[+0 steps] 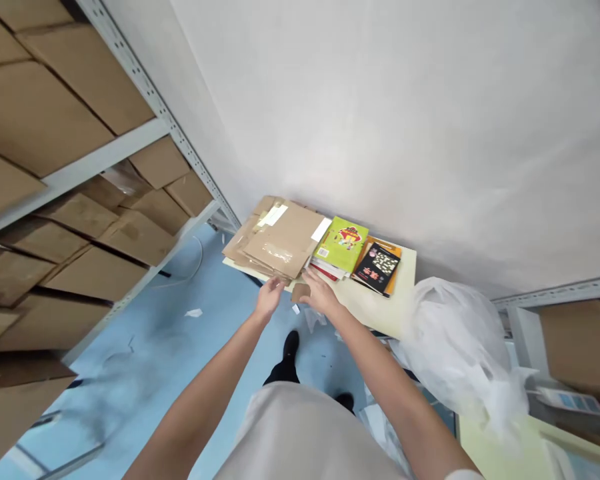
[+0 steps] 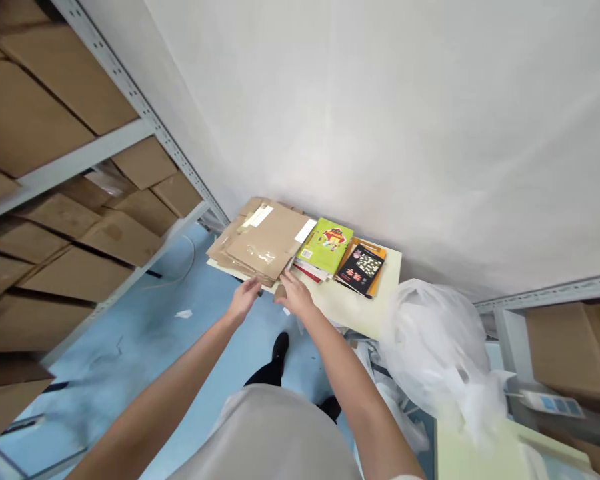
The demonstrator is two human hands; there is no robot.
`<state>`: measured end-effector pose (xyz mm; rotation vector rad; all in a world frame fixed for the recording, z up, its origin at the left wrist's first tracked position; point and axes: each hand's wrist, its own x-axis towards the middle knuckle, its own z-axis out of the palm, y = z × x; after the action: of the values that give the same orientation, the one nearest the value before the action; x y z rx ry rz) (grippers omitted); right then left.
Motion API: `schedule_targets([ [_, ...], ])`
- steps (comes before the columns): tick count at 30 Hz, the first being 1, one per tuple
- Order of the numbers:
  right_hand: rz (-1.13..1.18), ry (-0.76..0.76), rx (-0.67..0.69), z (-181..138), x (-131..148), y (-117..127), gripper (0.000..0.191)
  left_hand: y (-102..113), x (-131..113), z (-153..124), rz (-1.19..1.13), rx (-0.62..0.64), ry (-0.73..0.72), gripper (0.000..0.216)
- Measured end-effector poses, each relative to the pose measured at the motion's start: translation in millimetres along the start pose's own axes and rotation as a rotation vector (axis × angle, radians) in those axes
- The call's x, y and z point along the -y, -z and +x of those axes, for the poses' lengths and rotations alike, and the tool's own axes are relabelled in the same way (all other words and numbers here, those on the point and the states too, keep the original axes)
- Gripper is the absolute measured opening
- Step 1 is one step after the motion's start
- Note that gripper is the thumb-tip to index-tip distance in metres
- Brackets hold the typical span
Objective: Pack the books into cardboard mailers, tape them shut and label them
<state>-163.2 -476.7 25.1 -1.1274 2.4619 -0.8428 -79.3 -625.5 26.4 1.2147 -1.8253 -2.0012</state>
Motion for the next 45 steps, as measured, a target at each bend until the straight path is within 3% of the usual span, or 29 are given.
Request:
schedule_targets([
  [3,-0.241,0.001,0.049,53,11,-24,0.070,9,-4,45,-0.137,-0.047,0.149,0.025],
  [6,-0.441,-0.029,0.090,79,13,-43,0.060,19,-4,72,-0.175,-0.057,0.215,0.022],
  [10,-0.608,-0.010,0.164,89,10,-55,0.046,28,-2,88,-0.210,-0.047,0.267,0.017],
  [15,-0.647,0.040,0.212,90,16,-47,0.042,35,-4,95,-0.238,-0.041,0.275,0.016],
  [19,-0.637,0.122,0.086,73,29,-38,0.044,45,-17,107,-0.311,-0.024,0.249,0.024],
  [24,-0.523,0.187,0.004,43,47,-47,0.040,59,-32,131,-0.453,-0.162,0.157,0.023],
  [28,-0.329,0.111,-0.023,34,56,-45,0.037,69,-34,140,-0.384,-0.135,0.055,0.024],
  [30,-0.226,-0.008,-0.160,27,54,-29,0.044,77,-41,141,-0.333,-0.074,-0.047,0.029],
  [34,-0.048,-0.290,-0.563,-10,34,26,0.054,84,-71,140,-0.201,0.122,-0.250,0.038],
  [36,0.048,-0.410,-0.735,-42,19,54,0.064,72,-91,133,-0.124,0.272,-0.288,0.039],
  [38,0.199,-0.521,-0.882,-80,5,76,0.073,47,-108,119,-0.048,0.442,-0.307,0.037],
  [41,0.508,-0.593,-1.042,-145,-6,95,0.071,-11,-120,78,0.064,0.691,-0.333,0.034],
  [45,0.710,-0.589,-1.279,-254,-1,100,0.046,-98,-106,-3,0.209,0.971,-0.374,0.029],
])
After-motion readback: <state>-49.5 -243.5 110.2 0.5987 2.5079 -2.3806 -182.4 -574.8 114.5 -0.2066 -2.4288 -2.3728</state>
